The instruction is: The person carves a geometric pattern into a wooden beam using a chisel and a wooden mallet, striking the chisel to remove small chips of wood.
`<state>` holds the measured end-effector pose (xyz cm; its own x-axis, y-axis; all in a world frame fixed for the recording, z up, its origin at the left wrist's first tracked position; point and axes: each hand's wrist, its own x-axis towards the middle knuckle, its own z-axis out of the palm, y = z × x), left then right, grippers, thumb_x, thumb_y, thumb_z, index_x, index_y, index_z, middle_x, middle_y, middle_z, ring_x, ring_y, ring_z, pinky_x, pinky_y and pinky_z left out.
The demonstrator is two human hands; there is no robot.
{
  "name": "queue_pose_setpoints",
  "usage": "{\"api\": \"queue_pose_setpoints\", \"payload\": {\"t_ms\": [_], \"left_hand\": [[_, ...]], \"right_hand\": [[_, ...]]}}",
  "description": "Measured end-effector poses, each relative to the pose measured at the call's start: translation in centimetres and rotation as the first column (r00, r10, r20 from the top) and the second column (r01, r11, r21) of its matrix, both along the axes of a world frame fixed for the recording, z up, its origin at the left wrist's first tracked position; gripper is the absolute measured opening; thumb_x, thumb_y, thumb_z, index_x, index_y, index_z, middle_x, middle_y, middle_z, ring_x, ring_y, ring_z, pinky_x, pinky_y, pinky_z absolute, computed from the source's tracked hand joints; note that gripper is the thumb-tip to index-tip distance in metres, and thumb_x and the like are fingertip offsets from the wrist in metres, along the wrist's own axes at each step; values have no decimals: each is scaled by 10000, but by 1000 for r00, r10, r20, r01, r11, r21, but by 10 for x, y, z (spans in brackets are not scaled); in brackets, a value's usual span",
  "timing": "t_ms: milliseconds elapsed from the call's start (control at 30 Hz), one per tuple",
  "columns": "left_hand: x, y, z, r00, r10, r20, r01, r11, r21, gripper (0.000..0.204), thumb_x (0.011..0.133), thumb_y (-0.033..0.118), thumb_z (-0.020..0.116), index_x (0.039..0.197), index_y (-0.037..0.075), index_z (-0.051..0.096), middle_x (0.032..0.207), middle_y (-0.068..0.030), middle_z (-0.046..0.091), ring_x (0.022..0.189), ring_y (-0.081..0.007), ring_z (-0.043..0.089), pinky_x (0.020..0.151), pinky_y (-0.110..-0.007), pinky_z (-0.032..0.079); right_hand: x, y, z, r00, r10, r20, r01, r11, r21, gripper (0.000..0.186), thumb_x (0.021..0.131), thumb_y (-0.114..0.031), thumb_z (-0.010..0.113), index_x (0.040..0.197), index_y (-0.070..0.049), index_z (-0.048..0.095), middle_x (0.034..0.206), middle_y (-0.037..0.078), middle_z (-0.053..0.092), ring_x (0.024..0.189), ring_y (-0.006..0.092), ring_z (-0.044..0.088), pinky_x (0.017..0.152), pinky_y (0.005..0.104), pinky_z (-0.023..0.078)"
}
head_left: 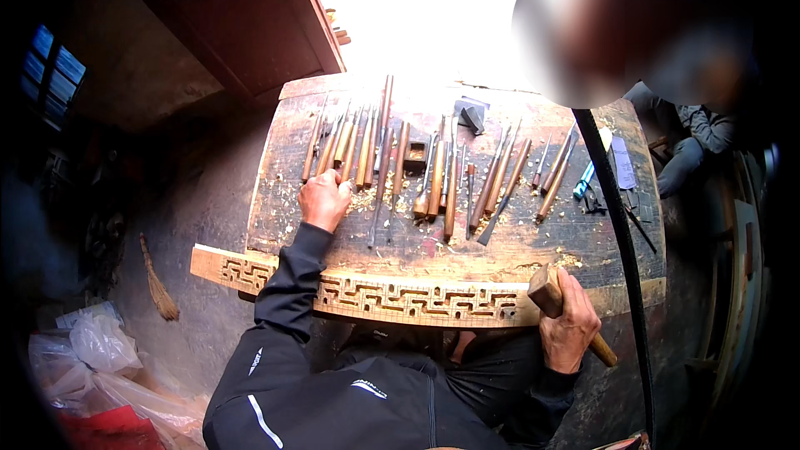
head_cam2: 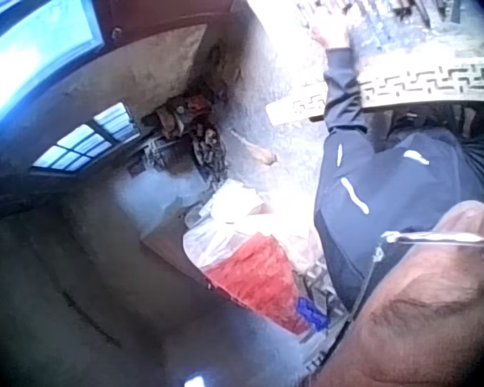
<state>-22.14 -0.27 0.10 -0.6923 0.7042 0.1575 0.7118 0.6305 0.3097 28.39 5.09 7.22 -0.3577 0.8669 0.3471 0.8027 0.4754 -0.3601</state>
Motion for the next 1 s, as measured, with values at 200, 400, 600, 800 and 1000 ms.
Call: {"api": "queue_pose_setpoints", "payload": {"t_ms": [200, 400, 600, 800, 1000], "left_hand": [[22, -8, 31, 990, 58, -128, 12, 872, 489, 194, 1100, 188, 703, 1142, 23, 797, 866, -199, 809, 750, -320, 797, 694, -464, 600], [66, -22, 72, 985, -154, 79, 32, 611, 791, 178, 1026, 65, 877, 1166, 0, 787, 825, -13, 771, 702, -43, 668, 615, -243, 518], [85, -15, 91, 946, -296, 134, 69, 588, 806, 112, 1036, 45, 860, 1102, -13, 790, 791, 4, 738, 672, -34, 640, 606, -232, 498], [83, -4, 104, 933, -358, 42, 191, 590, 785, 68, 1066, 23, 816, 1105, -17, 777, 727, 19, 689, 593, -30, 611, 534, -227, 457], [80, 50, 107, 868, -482, 117, 173, 516, 839, 61, 1097, 51, 771, 1093, -9, 781, 815, 13, 699, 614, -36, 553, 566, -217, 418]], "right_hand": [[0, -1, 5, 1000, -13, -10, 14, 1000, 5, 627, 803, 46, 823, 1414, -68, 744, 1330, 186, 806, 1196, 418, 787, 1020, 480, 629], [1, 0, 3, 1000, 4, -21, -4, 1000, -4, 673, 763, 80, 800, 1417, -69, 747, 1335, 185, 805, 1202, 420, 782, 1023, 474, 626], [-1, 0, 5, 1000, 1, -15, -1, 1000, 7, 695, 749, 106, 766, 1420, -75, 750, 1336, 181, 804, 1198, 421, 780, 1017, 477, 627], [-2, -2, 5, 1000, 2, -1, -2, 1000, -6, 710, 745, 116, 756, 1427, -80, 753, 1337, 185, 801, 1196, 421, 779, 1015, 476, 626], [3, -1, 9, 999, -26, 46, 26, 1000, -6, 687, 781, 59, 804, 1444, -114, 749, 1347, 192, 793, 1203, 431, 767, 1017, 473, 624]]}}
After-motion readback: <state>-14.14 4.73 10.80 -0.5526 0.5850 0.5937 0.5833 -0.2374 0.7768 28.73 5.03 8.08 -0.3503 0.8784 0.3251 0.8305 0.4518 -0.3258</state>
